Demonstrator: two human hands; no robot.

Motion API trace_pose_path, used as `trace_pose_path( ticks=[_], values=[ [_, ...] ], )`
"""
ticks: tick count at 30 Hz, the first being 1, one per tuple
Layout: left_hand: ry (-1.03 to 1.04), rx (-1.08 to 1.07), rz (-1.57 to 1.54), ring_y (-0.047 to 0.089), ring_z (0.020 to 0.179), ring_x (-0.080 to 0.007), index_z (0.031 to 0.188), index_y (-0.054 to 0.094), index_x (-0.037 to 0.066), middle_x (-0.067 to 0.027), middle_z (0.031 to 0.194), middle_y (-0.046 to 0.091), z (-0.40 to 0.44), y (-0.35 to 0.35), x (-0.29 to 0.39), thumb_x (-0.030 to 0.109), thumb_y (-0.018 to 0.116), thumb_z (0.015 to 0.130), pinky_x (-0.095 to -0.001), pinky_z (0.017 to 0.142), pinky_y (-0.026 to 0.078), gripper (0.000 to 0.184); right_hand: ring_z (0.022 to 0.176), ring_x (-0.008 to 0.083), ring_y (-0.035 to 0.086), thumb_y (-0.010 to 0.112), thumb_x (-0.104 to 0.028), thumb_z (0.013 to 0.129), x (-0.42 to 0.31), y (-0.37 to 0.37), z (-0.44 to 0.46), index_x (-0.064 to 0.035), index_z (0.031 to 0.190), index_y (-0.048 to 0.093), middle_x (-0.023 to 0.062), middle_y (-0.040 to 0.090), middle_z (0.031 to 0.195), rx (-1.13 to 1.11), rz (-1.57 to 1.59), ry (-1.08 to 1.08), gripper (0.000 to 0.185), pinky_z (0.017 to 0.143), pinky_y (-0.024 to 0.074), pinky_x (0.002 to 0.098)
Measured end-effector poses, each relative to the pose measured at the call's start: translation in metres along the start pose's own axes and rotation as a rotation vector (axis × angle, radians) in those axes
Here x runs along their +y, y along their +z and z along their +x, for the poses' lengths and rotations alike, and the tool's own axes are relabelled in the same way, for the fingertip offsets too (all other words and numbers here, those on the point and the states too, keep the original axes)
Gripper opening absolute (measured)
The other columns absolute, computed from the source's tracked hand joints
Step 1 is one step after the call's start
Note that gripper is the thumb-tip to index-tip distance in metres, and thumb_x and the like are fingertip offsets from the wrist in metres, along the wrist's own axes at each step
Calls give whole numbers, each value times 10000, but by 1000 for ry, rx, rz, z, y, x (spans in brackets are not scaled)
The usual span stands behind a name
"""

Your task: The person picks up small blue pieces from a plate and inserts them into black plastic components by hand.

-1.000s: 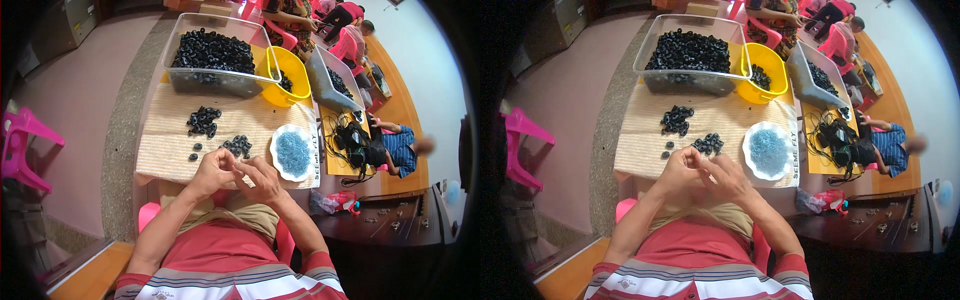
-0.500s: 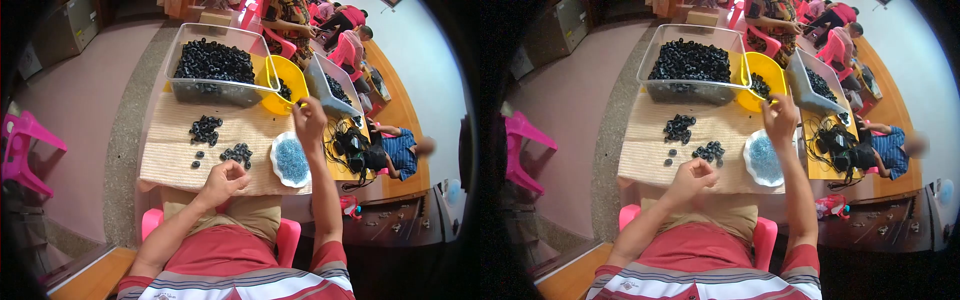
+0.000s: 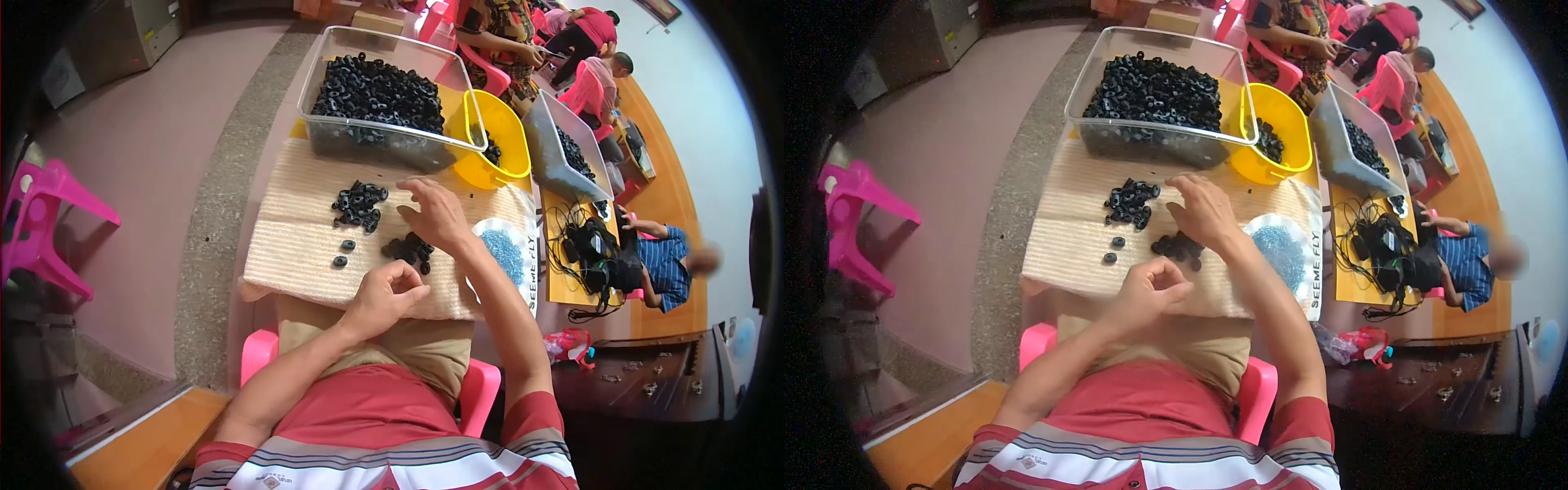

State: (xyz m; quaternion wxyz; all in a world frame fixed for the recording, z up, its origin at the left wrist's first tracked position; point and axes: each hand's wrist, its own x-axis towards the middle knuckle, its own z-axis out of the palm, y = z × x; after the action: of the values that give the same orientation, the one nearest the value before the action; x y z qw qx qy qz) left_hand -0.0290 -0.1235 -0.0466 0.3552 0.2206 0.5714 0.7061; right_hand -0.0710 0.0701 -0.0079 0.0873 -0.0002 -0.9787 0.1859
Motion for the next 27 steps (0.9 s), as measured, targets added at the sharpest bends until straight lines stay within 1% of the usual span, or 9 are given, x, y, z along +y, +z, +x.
trace_pose_path(
  ticks=[2,5,11,15,18,21,22,26,27],
  values=[
    [30,19,14,583,755,-43,883,635,22,8,810,643,1,-1,-1,101,740,909,-246,685,502,135,1116,357,633,716,-199,872,-4,8,10,-81,1264,647,146,678,1201,-88,-89,21,415,959,509,441],
    [65,34,10,563,744,-27,886,632,53,37,809,634,1,0,-1,123,753,912,-221,677,479,142,1170,369,601,702,-222,883,-2,20,17,-91,1294,633,148,676,1226,-109,-109,-46,437,987,483,465],
    [92,81,3,567,746,-24,886,631,66,45,805,637,0,1,2,130,756,916,-217,680,476,143,1121,358,625,722,-213,858,-4,27,20,-78,1225,678,146,703,1159,-113,-130,-36,394,962,489,464],
    [83,160,-68,611,748,-51,897,622,18,4,802,657,3,-2,-1,80,727,932,-237,682,511,127,1037,344,660,737,-170,825,-5,25,7,-62,1142,697,154,709,1061,21,-7,-18,337,894,517,447],
    [90,286,-186,626,786,-55,952,615,19,-5,845,659,5,-4,-3,90,726,941,-231,693,521,132,983,358,667,726,-122,811,-10,14,-10,-58,1093,697,153,700,1018,93,149,-43,290,829,534,444],
    [203,418,-202,636,836,-66,1019,593,18,-18,936,661,7,-5,0,113,727,951,-232,710,529,177,941,350,676,749,-86,785,-29,-1,-34,-52,1068,698,144,698,999,126,234,-68,290,806,541,425],
    [205,401,-225,640,875,-78,1117,586,7,-32,1015,654,7,-6,0,117,729,951,-235,744,543,245,931,345,677,755,-74,777,-35,-4,-43,-51,1065,697,141,698,995,139,235,-86,294,799,544,419],
    [161,345,-305,658,889,-97,1215,601,-35,-54,1041,679,10,-7,-6,120,707,966,-252,791,574,312,934,322,676,770,-64,768,-45,-3,-71,-71,1102,686,123,694,1001,189,230,-192,345,784,552,405],
    [127,325,-321,665,886,-102,1187,620,-35,-60,1031,690,10,-8,-7,109,702,965,-254,795,570,276,941,320,675,771,-67,769,-48,-3,-76,-76,1112,683,120,694,1006,191,223,-204,354,787,551,406]
  ],
)
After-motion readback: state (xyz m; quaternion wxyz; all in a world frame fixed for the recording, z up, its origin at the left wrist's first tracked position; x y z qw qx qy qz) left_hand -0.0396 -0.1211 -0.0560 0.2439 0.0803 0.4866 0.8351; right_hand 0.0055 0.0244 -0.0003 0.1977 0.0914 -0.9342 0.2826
